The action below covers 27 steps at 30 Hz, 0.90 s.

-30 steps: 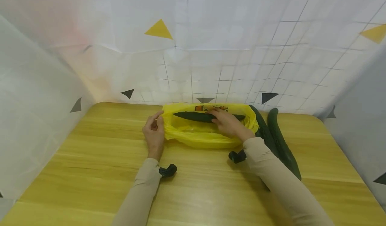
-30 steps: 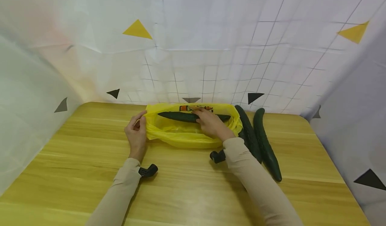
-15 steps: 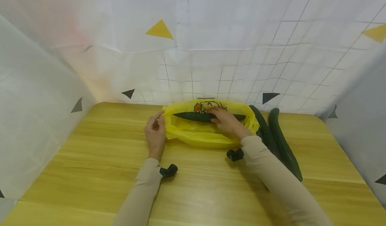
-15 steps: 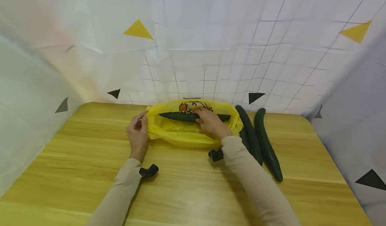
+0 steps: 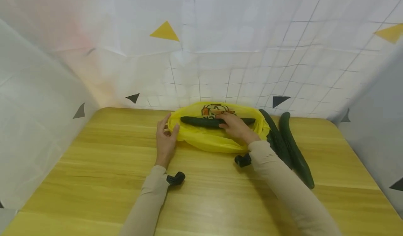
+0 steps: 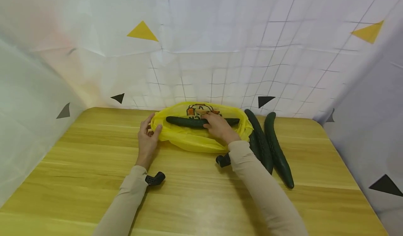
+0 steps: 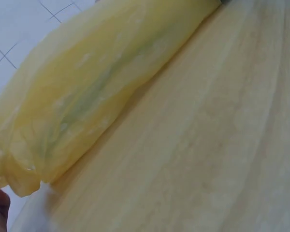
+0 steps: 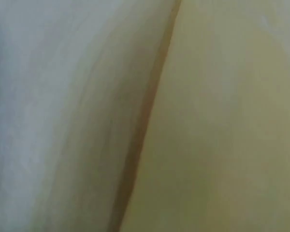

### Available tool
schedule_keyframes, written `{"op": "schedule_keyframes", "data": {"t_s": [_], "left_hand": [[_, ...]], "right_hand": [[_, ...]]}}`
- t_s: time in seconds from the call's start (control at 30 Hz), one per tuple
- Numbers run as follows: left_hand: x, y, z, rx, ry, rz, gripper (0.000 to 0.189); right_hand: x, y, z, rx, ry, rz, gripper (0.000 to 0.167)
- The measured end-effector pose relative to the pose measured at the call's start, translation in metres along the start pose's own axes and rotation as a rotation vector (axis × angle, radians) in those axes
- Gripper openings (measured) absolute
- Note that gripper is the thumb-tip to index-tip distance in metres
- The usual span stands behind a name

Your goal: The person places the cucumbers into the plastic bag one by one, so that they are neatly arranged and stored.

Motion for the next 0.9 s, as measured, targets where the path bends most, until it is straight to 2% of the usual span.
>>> {"op": "schedule_keyframes", "data": {"t_s": [0.3, 0.5, 0.7, 0.9], "left_hand": [[0.008, 0.003, -0.002, 0.059, -0.043, 0.153, 0.056], [0.008, 0.005, 0.0, 0.087, -0.068, 0.183, 0.057], [0.005, 0.006, 0.003, 0.098, -0.064, 0.185, 0.057], [0.005, 0.006, 0.005, 0.101, -0.057, 0.179, 0.056]], "right_hand": [[-0.002, 0.0, 0.002, -0.03, -0.002, -0.017, 0.042], [0.002, 0.0, 0.01, -0.011, -0.013, -0.029, 0.041], [0.001, -0.007, 0.021, -0.046, -0.024, -0.025, 0.039], [-0.008, -0.01, 0.035, -0.069, 0.001, -0.075, 0.04]]}}
Point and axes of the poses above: each hand's wrist, its own z-axis away from the middle knuckle, its own y-axis out of the palm, x = y × z, the point moved 7 cm from there along -z, towards the middle knuckle, and after that the axes turned 6 degrees about x, right-handed, at the moved point
